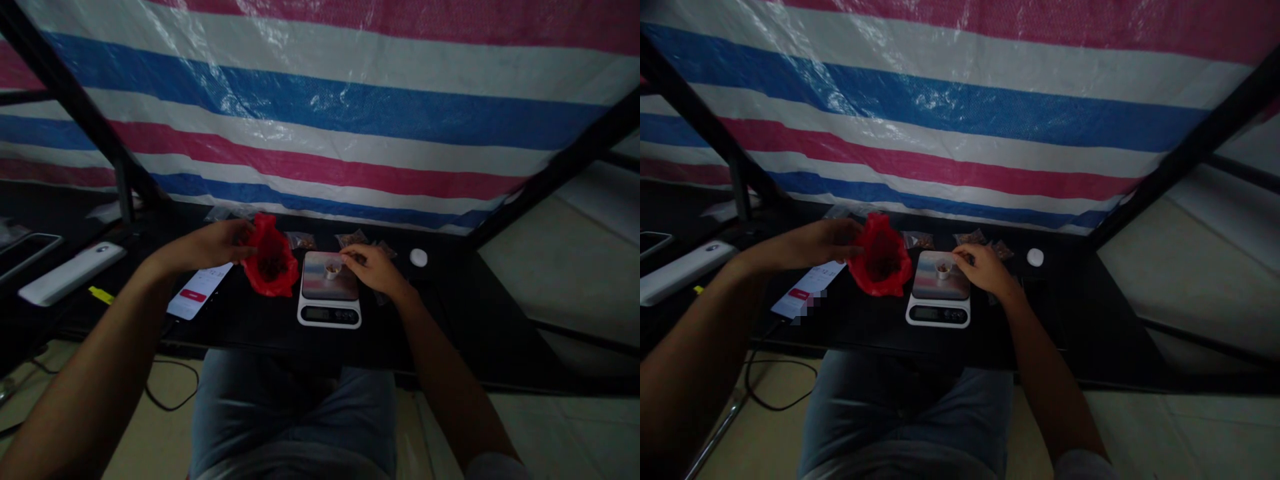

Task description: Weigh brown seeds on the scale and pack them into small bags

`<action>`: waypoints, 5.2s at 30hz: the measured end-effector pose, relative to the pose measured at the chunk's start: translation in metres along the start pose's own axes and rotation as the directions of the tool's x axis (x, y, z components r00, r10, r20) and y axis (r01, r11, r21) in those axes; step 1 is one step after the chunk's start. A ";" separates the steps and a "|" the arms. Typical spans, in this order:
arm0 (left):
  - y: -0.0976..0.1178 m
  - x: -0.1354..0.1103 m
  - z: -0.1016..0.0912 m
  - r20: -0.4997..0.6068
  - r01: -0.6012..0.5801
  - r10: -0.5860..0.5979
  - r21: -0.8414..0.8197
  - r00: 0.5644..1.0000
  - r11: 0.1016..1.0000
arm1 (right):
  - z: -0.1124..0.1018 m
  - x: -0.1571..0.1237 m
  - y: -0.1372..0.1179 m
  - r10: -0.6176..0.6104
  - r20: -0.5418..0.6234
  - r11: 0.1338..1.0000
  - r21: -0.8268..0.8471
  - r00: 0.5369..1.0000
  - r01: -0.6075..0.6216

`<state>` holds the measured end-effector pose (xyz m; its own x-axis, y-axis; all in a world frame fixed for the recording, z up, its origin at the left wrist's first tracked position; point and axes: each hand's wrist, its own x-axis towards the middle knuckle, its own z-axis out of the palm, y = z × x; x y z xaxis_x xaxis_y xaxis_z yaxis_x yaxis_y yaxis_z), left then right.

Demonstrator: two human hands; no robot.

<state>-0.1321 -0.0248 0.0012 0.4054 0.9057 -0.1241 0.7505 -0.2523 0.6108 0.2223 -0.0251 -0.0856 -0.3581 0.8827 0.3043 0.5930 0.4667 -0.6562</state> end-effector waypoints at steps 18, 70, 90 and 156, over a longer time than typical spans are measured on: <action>-0.006 0.040 0.067 0.105 -0.070 0.020 0.499 0.994 0.864 | 0.000 0.000 0.001 -0.011 0.000 1.000 -0.011 1.000 0.011; -0.010 0.030 0.066 0.098 -0.108 0.074 0.413 0.992 0.904 | -0.001 0.000 -0.002 -0.008 0.031 1.000 -0.015 0.999 0.009; 0.020 0.032 0.028 0.168 -0.183 0.131 0.344 0.977 0.921 | -0.001 -0.001 -0.003 0.002 0.025 1.000 -0.012 1.000 -0.002; 0.080 0.028 0.100 0.076 -0.179 0.163 0.466 0.984 0.866 | -0.003 -0.002 -0.005 0.031 0.044 0.999 -0.036 0.999 -0.030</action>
<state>-0.0091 -0.0539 -0.0317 0.5607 0.8239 -0.0818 0.8207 -0.5400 0.1868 0.2221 -0.0291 -0.0804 -0.3711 0.8936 0.2526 0.6289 0.4420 -0.6396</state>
